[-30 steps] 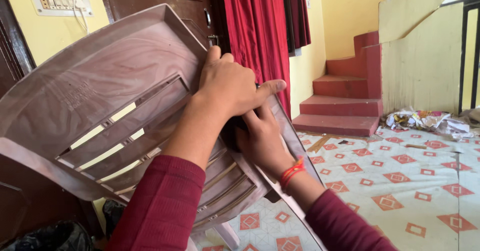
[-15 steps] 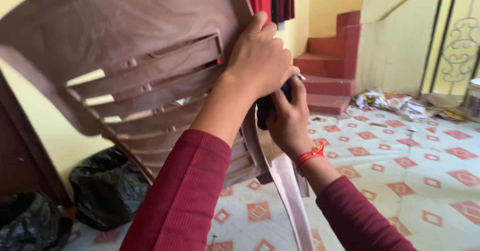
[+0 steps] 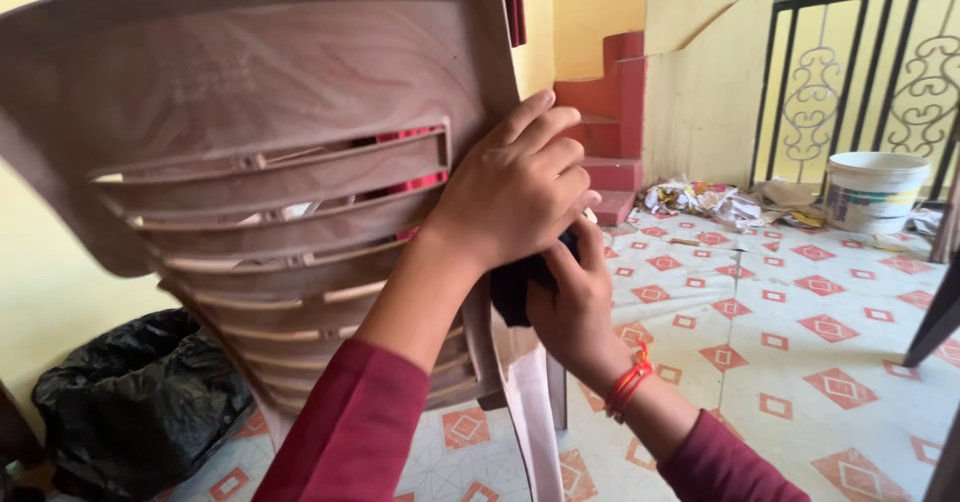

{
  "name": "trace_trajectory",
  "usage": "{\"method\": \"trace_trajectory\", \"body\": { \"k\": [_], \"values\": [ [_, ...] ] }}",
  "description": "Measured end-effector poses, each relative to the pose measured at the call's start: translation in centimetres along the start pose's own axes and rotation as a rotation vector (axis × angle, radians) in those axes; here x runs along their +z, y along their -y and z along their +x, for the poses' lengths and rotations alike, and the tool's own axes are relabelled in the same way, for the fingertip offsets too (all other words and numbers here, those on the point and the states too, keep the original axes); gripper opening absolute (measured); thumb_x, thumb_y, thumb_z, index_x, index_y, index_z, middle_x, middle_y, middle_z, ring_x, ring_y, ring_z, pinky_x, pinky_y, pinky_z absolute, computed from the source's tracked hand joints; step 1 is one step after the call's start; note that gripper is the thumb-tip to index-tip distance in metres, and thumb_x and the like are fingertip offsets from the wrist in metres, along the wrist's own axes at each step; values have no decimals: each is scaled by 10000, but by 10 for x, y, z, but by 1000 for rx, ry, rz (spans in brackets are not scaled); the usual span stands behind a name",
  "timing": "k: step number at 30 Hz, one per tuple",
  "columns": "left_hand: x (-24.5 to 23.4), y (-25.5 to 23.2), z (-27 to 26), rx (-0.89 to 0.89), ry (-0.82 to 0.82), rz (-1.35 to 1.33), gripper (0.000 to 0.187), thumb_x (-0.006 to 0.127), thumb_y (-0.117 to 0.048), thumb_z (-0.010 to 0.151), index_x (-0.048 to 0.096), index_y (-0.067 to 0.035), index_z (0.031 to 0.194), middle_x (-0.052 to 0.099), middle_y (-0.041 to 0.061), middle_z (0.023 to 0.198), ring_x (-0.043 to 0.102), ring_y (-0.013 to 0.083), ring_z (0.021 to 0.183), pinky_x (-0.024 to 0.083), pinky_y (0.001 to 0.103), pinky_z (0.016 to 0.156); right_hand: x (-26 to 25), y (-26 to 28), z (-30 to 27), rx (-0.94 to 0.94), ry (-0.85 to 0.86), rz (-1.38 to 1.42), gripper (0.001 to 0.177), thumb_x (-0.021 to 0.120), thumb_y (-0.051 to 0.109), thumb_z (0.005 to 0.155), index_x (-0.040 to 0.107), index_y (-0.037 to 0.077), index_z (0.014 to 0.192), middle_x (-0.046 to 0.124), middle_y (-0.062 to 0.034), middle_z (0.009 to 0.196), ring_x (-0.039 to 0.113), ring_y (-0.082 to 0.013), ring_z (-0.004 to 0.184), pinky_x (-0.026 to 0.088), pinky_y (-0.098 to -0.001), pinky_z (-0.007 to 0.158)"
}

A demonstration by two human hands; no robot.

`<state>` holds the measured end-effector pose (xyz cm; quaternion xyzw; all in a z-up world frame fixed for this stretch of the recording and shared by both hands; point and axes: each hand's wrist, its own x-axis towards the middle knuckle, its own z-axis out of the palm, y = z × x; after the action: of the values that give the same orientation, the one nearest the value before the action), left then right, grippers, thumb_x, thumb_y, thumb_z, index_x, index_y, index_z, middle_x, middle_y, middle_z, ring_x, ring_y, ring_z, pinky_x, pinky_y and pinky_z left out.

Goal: The person wipes a brown plastic chair with a dark cloth, cleaning the backrest, legs, and seat. They then move to a second chair and wipe its armrest.

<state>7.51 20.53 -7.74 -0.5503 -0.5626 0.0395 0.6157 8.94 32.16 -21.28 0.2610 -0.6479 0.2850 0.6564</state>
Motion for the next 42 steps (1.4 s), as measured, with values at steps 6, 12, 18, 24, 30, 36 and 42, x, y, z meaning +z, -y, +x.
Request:
{"method": "trace_trajectory", "body": {
  "k": [6, 12, 18, 24, 30, 36, 42],
  "values": [
    [-40, -23, -5, 15, -45, -55, 174, 712, -203, 899, 697, -70, 787, 699, 116, 1019, 589, 298, 1246, 331, 461, 1237, -4, 38, -9, 21, -40, 41, 491, 579, -88, 725, 647, 0, 1202, 539, -261, 1298, 593, -464, 1182, 524, -474, 997],
    [-59, -37, -15, 5, -97, -93, 189, 738, -231, 900, 711, -51, 850, 697, 113, 1037, 606, 295, 1224, 365, 450, 1229, -9, 63, -18, -15, -16, 35, 469, 592, -81, 741, 647, -9, 1201, 536, -282, 1297, 589, -480, 1183, 522, -483, 990],
    [-78, -55, -16, -81, -169, -235, 208, 733, -260, 982, 719, -54, 960, 691, 109, 1092, 598, 283, 1220, 425, 474, 1182, -19, 79, -18, -115, -11, 13, 416, 639, -57, 775, 638, -32, 1190, 574, -300, 1244, 614, -499, 1142, 533, -489, 961],
    [-107, -63, -40, -298, -355, -179, 185, 653, -208, 1043, 676, -25, 1062, 673, 133, 1161, 625, 341, 1213, 537, 454, 1056, -6, 87, -7, -250, 103, -21, 307, 758, 54, 808, 668, 5, 1098, 607, -219, 1131, 630, -434, 1020, 544, -490, 851],
    [-106, -98, -88, -591, -439, -289, 116, 585, -99, 1051, 662, -12, 1062, 689, 125, 1098, 672, 323, 1045, 555, 410, 923, -22, 101, -77, -312, 459, -192, 412, 746, 118, 711, 708, 61, 1117, 614, -205, 1191, 615, -360, 973, 553, -430, 723],
    [-104, -144, -164, -819, -286, -478, 138, 561, -74, 1022, 650, -15, 934, 682, 99, 932, 664, 259, 833, 542, 351, 764, -22, 92, -58, -241, 378, -166, 531, 728, 98, 681, 693, 60, 1209, 606, -181, 1275, 617, -367, 1053, 561, -426, 798],
    [-77, -204, -247, -1231, -190, -686, 220, 554, -129, 1005, 666, -10, 857, 702, 65, 804, 648, 154, 675, 510, 298, 610, 1, 83, -110, -283, 411, -246, 598, 766, 176, 614, 682, 56, 1195, 564, -231, 1262, 588, -396, 1006, 536, -455, 755]
  ]
}}
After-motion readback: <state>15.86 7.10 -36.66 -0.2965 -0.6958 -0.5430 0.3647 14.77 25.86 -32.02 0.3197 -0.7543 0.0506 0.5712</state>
